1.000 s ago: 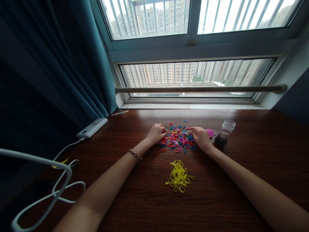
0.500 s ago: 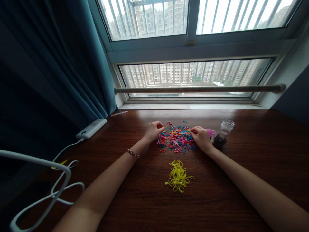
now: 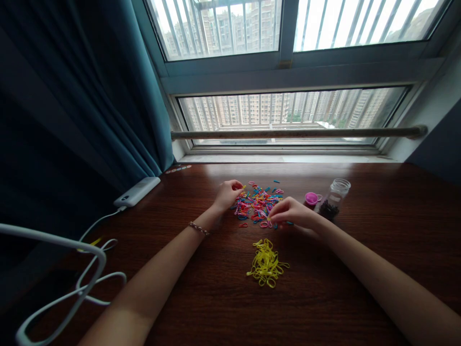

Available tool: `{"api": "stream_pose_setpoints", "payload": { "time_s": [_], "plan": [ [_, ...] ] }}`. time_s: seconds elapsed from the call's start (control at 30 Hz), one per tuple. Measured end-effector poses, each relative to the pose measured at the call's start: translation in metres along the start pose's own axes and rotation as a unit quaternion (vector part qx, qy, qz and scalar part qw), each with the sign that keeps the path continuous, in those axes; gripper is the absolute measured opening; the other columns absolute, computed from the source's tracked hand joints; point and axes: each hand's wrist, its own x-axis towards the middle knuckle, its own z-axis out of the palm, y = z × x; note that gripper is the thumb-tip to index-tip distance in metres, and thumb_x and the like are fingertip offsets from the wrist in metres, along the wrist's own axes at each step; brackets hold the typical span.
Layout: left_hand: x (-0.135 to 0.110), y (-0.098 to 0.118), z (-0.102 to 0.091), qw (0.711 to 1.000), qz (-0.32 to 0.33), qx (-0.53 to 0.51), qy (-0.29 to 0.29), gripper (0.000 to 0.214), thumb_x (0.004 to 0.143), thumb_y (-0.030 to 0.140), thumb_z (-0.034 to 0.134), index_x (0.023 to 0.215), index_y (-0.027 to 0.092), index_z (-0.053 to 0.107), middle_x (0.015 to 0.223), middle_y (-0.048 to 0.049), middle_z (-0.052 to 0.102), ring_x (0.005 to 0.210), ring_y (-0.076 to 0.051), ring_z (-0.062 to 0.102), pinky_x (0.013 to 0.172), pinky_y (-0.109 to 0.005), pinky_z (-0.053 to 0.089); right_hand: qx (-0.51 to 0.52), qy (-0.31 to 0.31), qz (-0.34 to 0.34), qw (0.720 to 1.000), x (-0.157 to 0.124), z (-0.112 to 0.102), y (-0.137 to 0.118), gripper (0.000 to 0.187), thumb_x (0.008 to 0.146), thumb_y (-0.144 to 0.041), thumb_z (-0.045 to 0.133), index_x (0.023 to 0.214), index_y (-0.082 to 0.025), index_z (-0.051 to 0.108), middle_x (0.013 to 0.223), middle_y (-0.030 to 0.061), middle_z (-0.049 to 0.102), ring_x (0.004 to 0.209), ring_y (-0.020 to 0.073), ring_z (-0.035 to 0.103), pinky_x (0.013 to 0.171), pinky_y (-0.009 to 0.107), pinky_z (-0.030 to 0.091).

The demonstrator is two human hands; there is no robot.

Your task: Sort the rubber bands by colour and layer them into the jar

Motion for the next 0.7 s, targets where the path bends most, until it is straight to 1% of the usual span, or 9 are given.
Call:
{"api": "stream_pose_setpoints", "payload": {
  "time_s": [0.1, 0.17, 0.23, 0.3, 0.37, 0.43, 0.5, 0.6, 0.7],
  "plan": [
    [0.0, -0.001, 0.0, 1.0, -0.004, 0.006, 0.002, 0.016, 0.068, 0.027, 0.059, 0.074, 0.014, 0.067, 0.071, -0.0056, 0.068, 0.065, -0.015, 0.06, 0.06, -0.024, 0.045, 0.005, -0.187, 0.064, 0.98, -0.006, 0.008, -0.008, 0.028, 0.062, -0.032, 0.071, 0.082, -0.011, 0.07, 0.061, 0.0024, 0.065, 0.051, 0.0115, 0.059, 0.045, 0.019, 0.043],
    [0.0, 0.001, -0.001, 1.0, -0.01, -0.002, 0.002, 0.017, 0.068, 0.027, 0.06, 0.074, 0.013, 0.067, 0.072, -0.0061, 0.068, 0.066, -0.016, 0.06, 0.061, -0.025, 0.045, 0.01, -0.22, 0.072, 0.973, -0.008, 0.01, -0.012, 0.031, 0.063, -0.031, 0.07, 0.088, -0.012, 0.069, 0.066, 0.0034, 0.067, 0.056, 0.0132, 0.062, 0.048, 0.02, 0.046],
    [0.0, 0.005, -0.002, 0.999, -0.027, -0.037, -0.01, 0.017, 0.066, 0.027, 0.062, 0.073, 0.012, 0.067, 0.072, -0.0068, 0.068, 0.066, -0.016, 0.06, 0.061, -0.025, 0.045, 0.004, -0.136, 0.042, 0.99, -0.006, 0.007, -0.011, 0.032, 0.066, -0.033, 0.067, 0.09, -0.012, 0.069, 0.068, 0.0042, 0.067, 0.056, 0.0135, 0.062, 0.049, 0.02, 0.046],
    [-0.002, 0.014, -0.005, 0.991, -0.058, -0.107, -0.056, 0.02, 0.065, 0.027, 0.063, 0.075, 0.011, 0.067, 0.071, -0.007, 0.067, 0.063, -0.014, 0.06, 0.057, -0.024, 0.045, -0.025, 0.047, -0.022, 0.998, -0.001, 0.0, -0.005, 0.028, 0.07, -0.034, 0.063, 0.088, -0.012, 0.068, 0.067, 0.0043, 0.067, 0.053, 0.013, 0.06, 0.047, 0.022, 0.046],
    [-0.006, 0.027, -0.008, 0.97, -0.083, -0.184, -0.136, 0.023, 0.065, 0.028, 0.064, 0.079, 0.01, 0.067, 0.069, -0.0066, 0.067, 0.058, -0.012, 0.058, 0.053, -0.022, 0.044, -0.088, 0.249, -0.087, 0.961, 0.004, -0.009, 0.004, 0.023, 0.074, -0.032, 0.058, 0.086, -0.014, 0.068, 0.068, 0.0044, 0.067, 0.054, 0.0138, 0.06, 0.05, 0.024, 0.046],
    [-0.012, 0.041, -0.011, 0.94, -0.079, -0.232, -0.239, 0.024, 0.064, 0.028, 0.066, 0.08, 0.01, 0.067, 0.068, -0.0057, 0.067, 0.056, -0.01, 0.058, 0.052, -0.02, 0.044, -0.185, 0.369, -0.122, 0.903, 0.008, -0.016, 0.014, 0.018, 0.076, -0.026, 0.056, 0.084, -0.016, 0.068, 0.074, 0.0049, 0.069, 0.062, 0.0161, 0.062, 0.059, 0.027, 0.048],
    [-0.021, 0.055, -0.013, 0.897, -0.061, -0.252, -0.357, 0.022, 0.064, 0.027, 0.068, 0.08, 0.011, 0.068, 0.066, -0.0049, 0.067, 0.055, -0.01, 0.058, 0.054, -0.02, 0.046, -0.283, 0.402, -0.132, 0.861, 0.01, -0.022, 0.024, 0.017, 0.076, -0.021, 0.054, 0.084, -0.017, 0.069, 0.081, 0.0055, 0.069, 0.072, 0.0187, 0.063, 0.068, 0.03, 0.048],
    [-0.035, 0.071, -0.011, 0.805, -0.036, -0.246, -0.539, 0.022, 0.064, 0.026, 0.069, 0.079, 0.011, 0.069, 0.067, -0.005, 0.068, 0.059, -0.013, 0.062, 0.056, -0.021, 0.049, -0.376, 0.385, -0.118, 0.835, 0.011, -0.025, 0.034, 0.02, 0.077, -0.018, 0.052, 0.087, -0.018, 0.069, 0.087, 0.0066, 0.069, 0.08, 0.0215, 0.062, 0.075, 0.033, 0.047],
    [-0.046, 0.078, -0.005, 0.748, -0.012, -0.236, -0.62, 0.021, 0.065, 0.028, 0.069, 0.078, 0.012, 0.07, 0.069, -0.0051, 0.069, 0.063, -0.015, 0.064, 0.058, -0.021, 0.05, -0.409, 0.365, -0.098, 0.831, 0.012, -0.026, 0.039, 0.02, 0.077, -0.016, 0.053, 0.089, -0.018, 0.068, 0.088, 0.0066, 0.069, 0.082, 0.0219, 0.061, 0.077, 0.033, 0.046]
  ]
}}
